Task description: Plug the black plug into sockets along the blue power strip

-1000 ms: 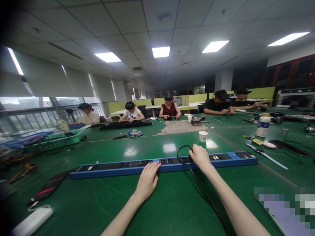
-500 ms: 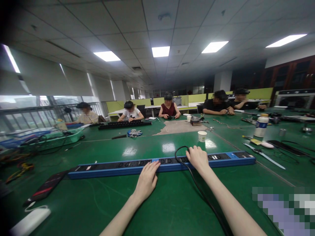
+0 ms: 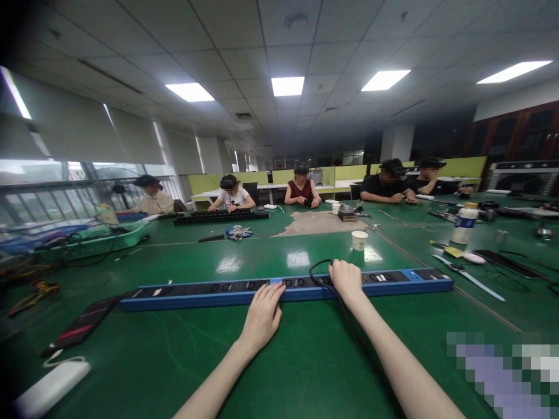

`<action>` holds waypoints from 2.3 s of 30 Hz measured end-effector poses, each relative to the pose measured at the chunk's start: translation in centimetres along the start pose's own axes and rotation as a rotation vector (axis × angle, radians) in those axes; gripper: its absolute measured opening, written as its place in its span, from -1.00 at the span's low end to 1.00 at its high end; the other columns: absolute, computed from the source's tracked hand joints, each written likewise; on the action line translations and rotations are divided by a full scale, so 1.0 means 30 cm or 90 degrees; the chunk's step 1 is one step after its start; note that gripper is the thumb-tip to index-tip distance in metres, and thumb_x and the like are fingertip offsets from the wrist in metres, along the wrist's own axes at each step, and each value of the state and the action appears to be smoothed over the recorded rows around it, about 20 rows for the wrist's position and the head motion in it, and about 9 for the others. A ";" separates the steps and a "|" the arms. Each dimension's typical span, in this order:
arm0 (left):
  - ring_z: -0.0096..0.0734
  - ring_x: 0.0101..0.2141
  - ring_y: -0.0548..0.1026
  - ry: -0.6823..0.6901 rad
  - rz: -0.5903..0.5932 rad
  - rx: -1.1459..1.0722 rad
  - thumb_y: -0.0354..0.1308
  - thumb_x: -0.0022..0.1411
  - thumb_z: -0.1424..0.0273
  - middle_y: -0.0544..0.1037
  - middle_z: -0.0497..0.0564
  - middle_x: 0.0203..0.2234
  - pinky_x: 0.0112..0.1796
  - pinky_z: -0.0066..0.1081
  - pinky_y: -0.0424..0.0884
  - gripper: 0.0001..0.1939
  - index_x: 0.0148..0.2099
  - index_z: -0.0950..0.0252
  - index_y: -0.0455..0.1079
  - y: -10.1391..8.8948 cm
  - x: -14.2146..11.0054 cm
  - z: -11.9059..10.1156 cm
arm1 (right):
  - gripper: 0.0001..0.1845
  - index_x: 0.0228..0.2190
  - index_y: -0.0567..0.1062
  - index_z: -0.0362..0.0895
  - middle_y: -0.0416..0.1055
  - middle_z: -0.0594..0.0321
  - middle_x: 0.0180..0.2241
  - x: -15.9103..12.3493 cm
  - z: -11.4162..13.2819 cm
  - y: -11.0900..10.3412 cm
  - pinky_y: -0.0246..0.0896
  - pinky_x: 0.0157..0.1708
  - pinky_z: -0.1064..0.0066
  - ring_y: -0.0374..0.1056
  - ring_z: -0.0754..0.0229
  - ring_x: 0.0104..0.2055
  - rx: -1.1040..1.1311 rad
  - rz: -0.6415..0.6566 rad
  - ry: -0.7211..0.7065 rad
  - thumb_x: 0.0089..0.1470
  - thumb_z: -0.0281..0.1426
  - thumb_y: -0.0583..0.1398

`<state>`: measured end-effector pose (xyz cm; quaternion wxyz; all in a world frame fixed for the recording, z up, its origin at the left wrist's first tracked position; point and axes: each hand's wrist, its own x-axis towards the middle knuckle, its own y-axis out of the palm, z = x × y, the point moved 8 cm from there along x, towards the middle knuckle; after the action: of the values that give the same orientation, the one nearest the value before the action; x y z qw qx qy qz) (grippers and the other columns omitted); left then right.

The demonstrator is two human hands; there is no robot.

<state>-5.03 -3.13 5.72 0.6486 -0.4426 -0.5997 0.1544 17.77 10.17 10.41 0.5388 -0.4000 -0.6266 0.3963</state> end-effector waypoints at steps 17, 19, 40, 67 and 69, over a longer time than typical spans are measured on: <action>-0.26 0.29 0.28 0.001 -0.006 -0.014 -0.02 0.19 0.68 0.36 0.02 0.29 0.35 0.01 0.14 -0.28 0.37 0.16 0.21 -0.008 -0.004 0.006 | -0.53 -0.20 0.48 -0.17 0.53 -0.01 -0.21 0.014 -0.052 -0.041 0.18 -0.29 0.37 0.50 0.06 -0.20 0.051 -0.027 -0.007 0.37 -0.12 -0.07; -0.27 0.29 0.28 0.001 -0.009 -0.017 -0.03 0.19 0.69 0.36 0.02 0.29 0.35 0.01 0.14 -0.27 0.36 0.16 0.21 -0.009 -0.004 0.006 | -0.50 -0.19 0.47 -0.14 0.53 0.04 -0.23 0.020 -0.084 -0.127 0.12 -0.33 0.39 0.48 0.11 -0.25 0.081 -0.080 0.022 0.39 -0.10 -0.12; -0.27 0.29 0.28 0.007 -0.014 -0.028 -0.04 0.19 0.70 0.35 0.03 0.30 0.34 0.02 0.15 -0.26 0.37 0.14 0.20 -0.011 -0.004 0.004 | -0.33 -0.05 0.46 -0.09 0.54 -0.07 -0.16 0.138 -0.614 -0.082 0.22 -0.21 0.21 0.45 -0.08 -0.17 0.151 -0.007 0.191 0.27 0.09 -0.17; -0.29 0.30 0.27 0.007 -0.003 -0.032 -0.05 0.19 0.70 0.35 0.01 0.30 0.35 -0.01 0.12 -0.26 0.37 0.14 0.21 0.001 -0.003 0.008 | -0.65 -0.06 0.47 -0.07 0.53 -0.03 -0.13 0.049 -0.301 -0.035 0.25 -0.19 0.26 0.49 -0.03 -0.10 -0.044 0.136 -0.047 0.07 -0.45 0.18; -0.28 0.30 0.27 0.008 -0.004 -0.031 -0.05 0.19 0.70 0.35 0.02 0.30 0.35 0.00 0.12 -0.26 0.37 0.14 0.21 -0.001 -0.003 0.006 | -0.66 -0.08 0.47 -0.08 0.53 -0.01 -0.13 0.046 -0.323 -0.026 0.26 -0.20 0.26 0.49 -0.04 -0.09 -0.042 0.150 -0.049 0.06 -0.44 0.18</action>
<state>-5.22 -3.14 5.65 0.6420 -0.4569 -0.6007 0.1349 27.18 11.81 12.63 0.4508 -0.4728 -0.6080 0.4512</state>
